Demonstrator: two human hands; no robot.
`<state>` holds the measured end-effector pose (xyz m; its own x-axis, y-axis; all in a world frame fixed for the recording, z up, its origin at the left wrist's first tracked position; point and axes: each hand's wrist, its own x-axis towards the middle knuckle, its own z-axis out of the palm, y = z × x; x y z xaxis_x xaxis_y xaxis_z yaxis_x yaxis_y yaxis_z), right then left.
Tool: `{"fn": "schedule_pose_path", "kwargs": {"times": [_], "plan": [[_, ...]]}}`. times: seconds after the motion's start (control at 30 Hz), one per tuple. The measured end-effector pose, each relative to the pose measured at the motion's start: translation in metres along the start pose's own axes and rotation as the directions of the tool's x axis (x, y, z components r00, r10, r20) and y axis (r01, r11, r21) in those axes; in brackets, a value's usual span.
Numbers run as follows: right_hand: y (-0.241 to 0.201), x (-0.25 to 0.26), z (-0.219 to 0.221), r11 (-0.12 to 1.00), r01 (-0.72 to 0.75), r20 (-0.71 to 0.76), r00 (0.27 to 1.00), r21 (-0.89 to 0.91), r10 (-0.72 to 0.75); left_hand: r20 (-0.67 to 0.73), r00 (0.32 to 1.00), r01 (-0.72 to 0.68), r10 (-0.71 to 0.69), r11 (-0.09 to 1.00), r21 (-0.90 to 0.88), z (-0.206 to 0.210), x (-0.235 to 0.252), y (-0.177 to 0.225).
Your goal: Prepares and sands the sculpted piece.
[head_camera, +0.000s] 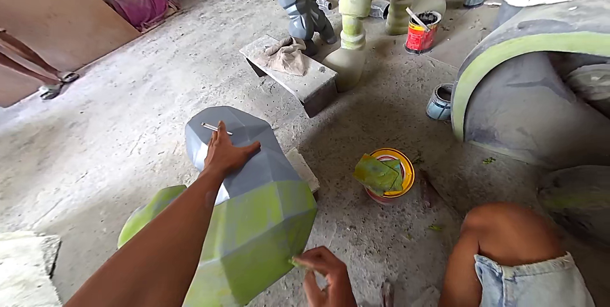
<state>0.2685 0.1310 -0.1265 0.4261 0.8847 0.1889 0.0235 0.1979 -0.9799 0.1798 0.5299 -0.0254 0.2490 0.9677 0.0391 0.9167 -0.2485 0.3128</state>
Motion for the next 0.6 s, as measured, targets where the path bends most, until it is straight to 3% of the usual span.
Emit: {"fn": "schedule_pose_path", "kwargs": {"times": [0.07, 0.2, 0.43, 0.6], "plan": [[0.008, 0.011, -0.004, 0.990, -0.093, -0.120, 0.987, 0.109, 0.106, 0.005, 1.000, 0.008, -0.008, 1.000, -0.004, -0.001, 0.001, -0.001], [0.031, 0.032, -0.014, 0.927, -0.259, -0.177, 0.933, 0.270, 0.312, 0.015, 1.000, 0.013, -0.013, 1.000, -0.011, -0.003, 0.007, -0.001], [0.042, 0.055, -0.005, 0.897, -0.217, -0.263, 0.906, 0.386, 0.332, 0.047, 0.999, 0.021, -0.020, 0.999, -0.034, -0.007, 0.013, 0.001], [0.046, 0.049, 0.003, 0.891, -0.191, -0.212, 0.931, 0.411, 0.297, 0.060, 0.998, 0.023, -0.021, 0.999, -0.039, -0.007, 0.018, -0.001]]}}
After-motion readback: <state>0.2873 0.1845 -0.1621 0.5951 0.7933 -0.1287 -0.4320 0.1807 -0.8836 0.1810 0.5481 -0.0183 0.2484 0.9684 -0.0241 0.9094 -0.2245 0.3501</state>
